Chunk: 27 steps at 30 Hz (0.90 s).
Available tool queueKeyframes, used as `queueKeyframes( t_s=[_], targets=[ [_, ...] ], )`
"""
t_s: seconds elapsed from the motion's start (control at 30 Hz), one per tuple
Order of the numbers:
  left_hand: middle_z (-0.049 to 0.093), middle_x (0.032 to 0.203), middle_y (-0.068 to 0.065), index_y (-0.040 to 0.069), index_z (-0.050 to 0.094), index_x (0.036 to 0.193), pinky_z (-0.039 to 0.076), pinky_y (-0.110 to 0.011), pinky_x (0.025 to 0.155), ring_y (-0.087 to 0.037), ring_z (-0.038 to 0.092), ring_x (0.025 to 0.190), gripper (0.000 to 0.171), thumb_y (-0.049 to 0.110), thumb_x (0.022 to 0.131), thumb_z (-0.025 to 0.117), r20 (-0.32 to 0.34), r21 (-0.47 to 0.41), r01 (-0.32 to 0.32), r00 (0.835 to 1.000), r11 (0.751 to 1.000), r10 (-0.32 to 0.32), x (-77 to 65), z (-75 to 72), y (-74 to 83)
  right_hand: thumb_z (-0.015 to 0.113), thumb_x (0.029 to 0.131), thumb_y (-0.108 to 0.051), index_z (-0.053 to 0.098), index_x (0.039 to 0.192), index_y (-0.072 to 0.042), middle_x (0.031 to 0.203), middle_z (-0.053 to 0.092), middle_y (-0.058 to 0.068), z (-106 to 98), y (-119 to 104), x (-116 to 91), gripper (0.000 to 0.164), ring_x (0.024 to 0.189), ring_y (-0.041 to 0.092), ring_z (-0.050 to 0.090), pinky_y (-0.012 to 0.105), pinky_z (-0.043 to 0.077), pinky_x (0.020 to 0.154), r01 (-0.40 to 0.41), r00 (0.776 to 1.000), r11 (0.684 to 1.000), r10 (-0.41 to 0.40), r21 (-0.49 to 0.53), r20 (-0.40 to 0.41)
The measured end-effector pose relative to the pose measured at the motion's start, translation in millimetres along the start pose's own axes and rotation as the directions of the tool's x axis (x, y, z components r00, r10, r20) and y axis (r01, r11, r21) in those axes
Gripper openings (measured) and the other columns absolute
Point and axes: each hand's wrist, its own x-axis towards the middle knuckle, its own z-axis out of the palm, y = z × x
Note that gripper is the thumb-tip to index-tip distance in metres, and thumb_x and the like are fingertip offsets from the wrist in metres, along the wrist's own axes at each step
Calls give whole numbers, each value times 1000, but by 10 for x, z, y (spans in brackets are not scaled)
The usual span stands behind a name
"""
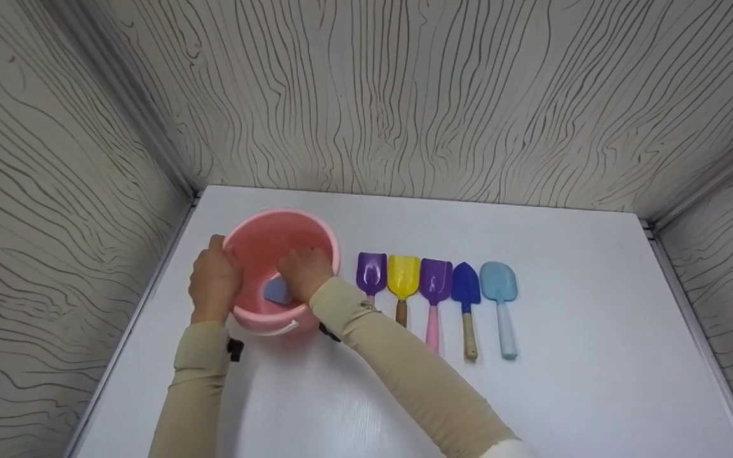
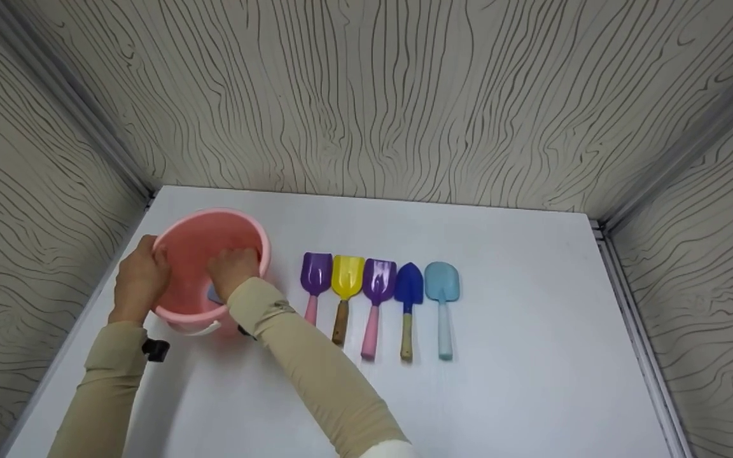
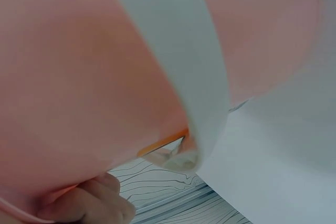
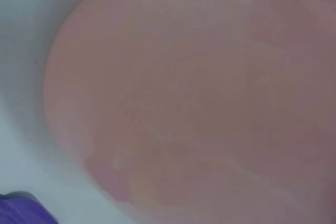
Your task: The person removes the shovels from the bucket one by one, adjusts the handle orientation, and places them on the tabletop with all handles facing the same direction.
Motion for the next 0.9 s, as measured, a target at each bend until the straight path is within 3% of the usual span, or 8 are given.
queueKeyframes(
  t_s=[0.13, 0.33, 0.6, 0.8, 0.9],
  targets=[
    [67, 122, -31, -1, 51, 141, 58, -65, 81, -50, 71, 108, 43, 29, 117, 33, -37, 17, -41, 998, 999, 42, -11, -2, -8, 72, 99, -15, 79, 112, -18, 102, 77, -3, 13, -7, -20, 15, 85, 11, 74, 31, 62, 73, -10, 1000, 1000, 10, -19, 0],
    [67, 120, -30, 0, 52, 139, 58, -64, 79, -49, 71, 105, 43, 31, 118, 31, -30, 23, -34, 999, 999, 35, 3, -8, 1, 75, 97, -16, 73, 125, -16, 114, 75, -1, -23, 8, -46, 29, 88, 10, 71, 26, 58, 75, -28, 1000, 998, 28, 55, 11],
    [67, 122, -28, 1, 51, 143, 58, -62, 82, -46, 71, 105, 44, 31, 118, 30, -7, 10, -17, 1000, 1000, 17, 4, 12, 24, 73, 98, -16, 79, 106, -13, 113, 76, -1, -30, 62, -48, 10, 79, 12, 57, 25, 45, 72, -15, 992, 985, -7, 172, 125],
    [66, 123, -29, 1, 49, 144, 58, -61, 82, -47, 71, 106, 44, 31, 118, 31, -1, 14, -14, 1000, 1000, 14, 1, 5, 25, 76, 95, -22, 81, 106, -13, 119, 74, -1, -72, 59, -44, 15, 87, 13, 56, 25, 47, 79, 16, 978, 991, -44, 134, 204],
    [66, 121, -28, 1, 50, 142, 58, -61, 81, -46, 71, 104, 43, 30, 118, 31, -8, 16, -15, 1000, 1000, 15, -5, 5, 26, 75, 95, -22, 80, 99, -13, 111, 75, -2, -79, 52, -36, 11, 83, 13, 54, 26, 45, 75, 13, 971, 992, -43, 129, 234]
  ],
)
